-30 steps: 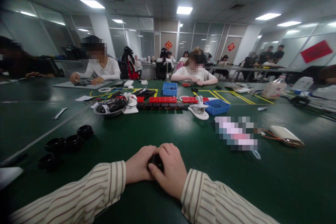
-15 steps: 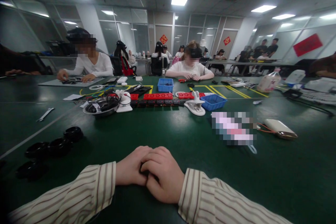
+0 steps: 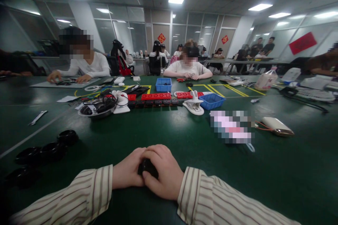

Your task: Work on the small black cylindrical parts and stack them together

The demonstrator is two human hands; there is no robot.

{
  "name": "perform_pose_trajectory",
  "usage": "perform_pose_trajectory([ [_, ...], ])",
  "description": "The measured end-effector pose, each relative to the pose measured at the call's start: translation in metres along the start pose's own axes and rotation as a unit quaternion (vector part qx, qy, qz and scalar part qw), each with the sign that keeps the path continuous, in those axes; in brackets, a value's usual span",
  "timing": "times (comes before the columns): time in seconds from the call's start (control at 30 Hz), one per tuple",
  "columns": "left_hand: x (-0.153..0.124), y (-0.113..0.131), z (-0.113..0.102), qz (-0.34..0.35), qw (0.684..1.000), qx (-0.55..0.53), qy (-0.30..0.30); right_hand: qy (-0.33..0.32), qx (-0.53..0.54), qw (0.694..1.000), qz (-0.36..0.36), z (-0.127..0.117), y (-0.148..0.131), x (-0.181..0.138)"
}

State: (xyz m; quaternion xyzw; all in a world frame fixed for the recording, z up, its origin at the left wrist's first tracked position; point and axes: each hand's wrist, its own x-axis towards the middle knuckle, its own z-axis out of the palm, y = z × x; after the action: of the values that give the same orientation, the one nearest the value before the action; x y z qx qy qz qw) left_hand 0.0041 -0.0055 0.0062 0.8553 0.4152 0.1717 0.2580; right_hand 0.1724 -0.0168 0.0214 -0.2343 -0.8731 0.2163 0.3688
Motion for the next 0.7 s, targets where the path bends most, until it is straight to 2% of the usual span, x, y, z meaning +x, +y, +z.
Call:
perform_pose_trajectory([
  [0.27, 0.0006, -0.0006, -0.0011, -0.002, 1.000, -0.020, -0.011, -0.010, 0.008, 0.999, 0.046, 0.0027, 0.0053, -0.0002],
  [0.7, -0.0003, 0.0012, -0.0032, -0.011, 0.999, -0.025, -0.022, -0.036, 0.039, 0.997, 0.056, 0.0023, 0.0087, -0.0008],
])
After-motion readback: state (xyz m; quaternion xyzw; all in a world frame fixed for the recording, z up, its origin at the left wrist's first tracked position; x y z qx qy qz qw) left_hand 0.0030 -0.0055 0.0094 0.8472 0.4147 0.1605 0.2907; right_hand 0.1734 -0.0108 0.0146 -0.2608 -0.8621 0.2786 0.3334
